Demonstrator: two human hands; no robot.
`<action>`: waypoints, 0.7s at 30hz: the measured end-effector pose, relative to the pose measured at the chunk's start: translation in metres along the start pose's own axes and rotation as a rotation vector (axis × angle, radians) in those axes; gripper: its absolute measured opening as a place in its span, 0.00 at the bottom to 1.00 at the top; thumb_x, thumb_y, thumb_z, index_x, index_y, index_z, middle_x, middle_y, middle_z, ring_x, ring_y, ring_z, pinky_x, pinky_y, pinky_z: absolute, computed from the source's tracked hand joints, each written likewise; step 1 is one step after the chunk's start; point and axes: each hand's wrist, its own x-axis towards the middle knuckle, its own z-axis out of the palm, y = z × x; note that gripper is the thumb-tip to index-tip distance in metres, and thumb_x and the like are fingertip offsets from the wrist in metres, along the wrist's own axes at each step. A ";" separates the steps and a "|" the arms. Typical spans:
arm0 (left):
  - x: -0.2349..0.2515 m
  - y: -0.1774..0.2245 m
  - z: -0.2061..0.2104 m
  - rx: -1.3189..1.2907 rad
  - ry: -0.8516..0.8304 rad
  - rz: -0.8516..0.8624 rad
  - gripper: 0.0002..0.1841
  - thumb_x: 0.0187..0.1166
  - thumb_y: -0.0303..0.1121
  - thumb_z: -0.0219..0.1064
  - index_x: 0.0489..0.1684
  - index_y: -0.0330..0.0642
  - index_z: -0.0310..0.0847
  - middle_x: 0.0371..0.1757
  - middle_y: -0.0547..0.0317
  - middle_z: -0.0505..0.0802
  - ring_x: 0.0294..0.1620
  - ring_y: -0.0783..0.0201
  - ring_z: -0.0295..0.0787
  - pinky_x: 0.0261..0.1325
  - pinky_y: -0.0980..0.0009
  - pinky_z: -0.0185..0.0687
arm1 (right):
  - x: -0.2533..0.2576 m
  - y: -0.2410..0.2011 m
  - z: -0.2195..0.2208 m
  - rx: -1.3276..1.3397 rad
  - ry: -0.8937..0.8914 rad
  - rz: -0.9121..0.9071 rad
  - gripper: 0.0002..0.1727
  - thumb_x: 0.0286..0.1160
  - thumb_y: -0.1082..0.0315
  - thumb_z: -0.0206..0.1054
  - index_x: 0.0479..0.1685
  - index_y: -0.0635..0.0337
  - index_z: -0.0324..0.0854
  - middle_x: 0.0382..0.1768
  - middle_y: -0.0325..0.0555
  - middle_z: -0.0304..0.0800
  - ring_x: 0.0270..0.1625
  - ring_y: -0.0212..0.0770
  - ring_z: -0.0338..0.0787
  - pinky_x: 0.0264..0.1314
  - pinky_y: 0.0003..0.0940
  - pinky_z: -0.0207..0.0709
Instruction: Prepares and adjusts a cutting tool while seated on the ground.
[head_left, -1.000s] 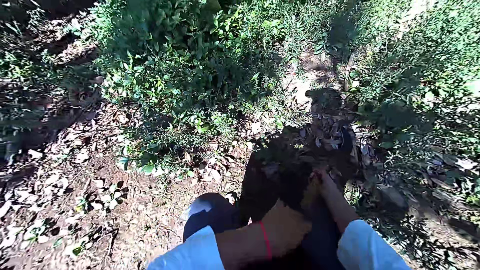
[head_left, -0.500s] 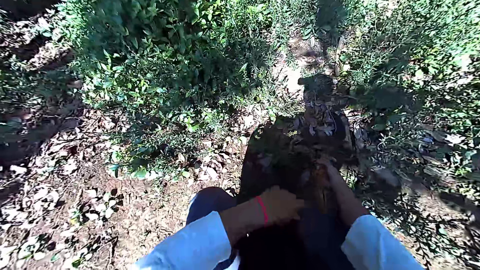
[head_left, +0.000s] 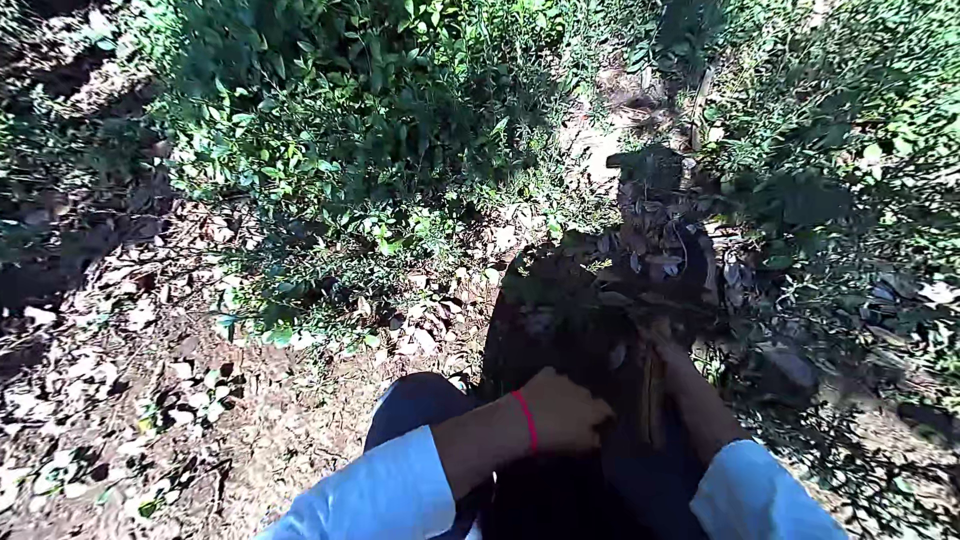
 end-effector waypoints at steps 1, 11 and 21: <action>0.000 0.001 -0.001 -0.001 -0.012 -0.004 0.25 0.91 0.42 0.57 0.84 0.45 0.71 0.70 0.34 0.86 0.72 0.33 0.82 0.71 0.32 0.70 | -0.001 -0.001 0.001 0.004 0.007 0.007 0.18 0.89 0.59 0.60 0.64 0.63 0.73 0.31 0.40 0.78 0.25 0.33 0.79 0.31 0.30 0.79; 0.008 -0.003 0.003 0.006 -0.045 -0.007 0.26 0.92 0.45 0.56 0.87 0.48 0.68 0.73 0.35 0.85 0.73 0.34 0.81 0.72 0.32 0.69 | 0.004 0.002 -0.002 0.053 0.009 0.028 0.17 0.87 0.58 0.62 0.59 0.63 0.76 0.29 0.40 0.79 0.24 0.33 0.80 0.29 0.30 0.80; 0.009 0.000 0.003 0.013 -0.080 -0.014 0.26 0.92 0.45 0.55 0.87 0.47 0.67 0.73 0.35 0.84 0.74 0.34 0.81 0.72 0.32 0.69 | -0.009 -0.004 0.004 0.077 -0.002 0.034 0.17 0.88 0.59 0.62 0.63 0.62 0.73 0.30 0.39 0.78 0.24 0.32 0.79 0.30 0.29 0.80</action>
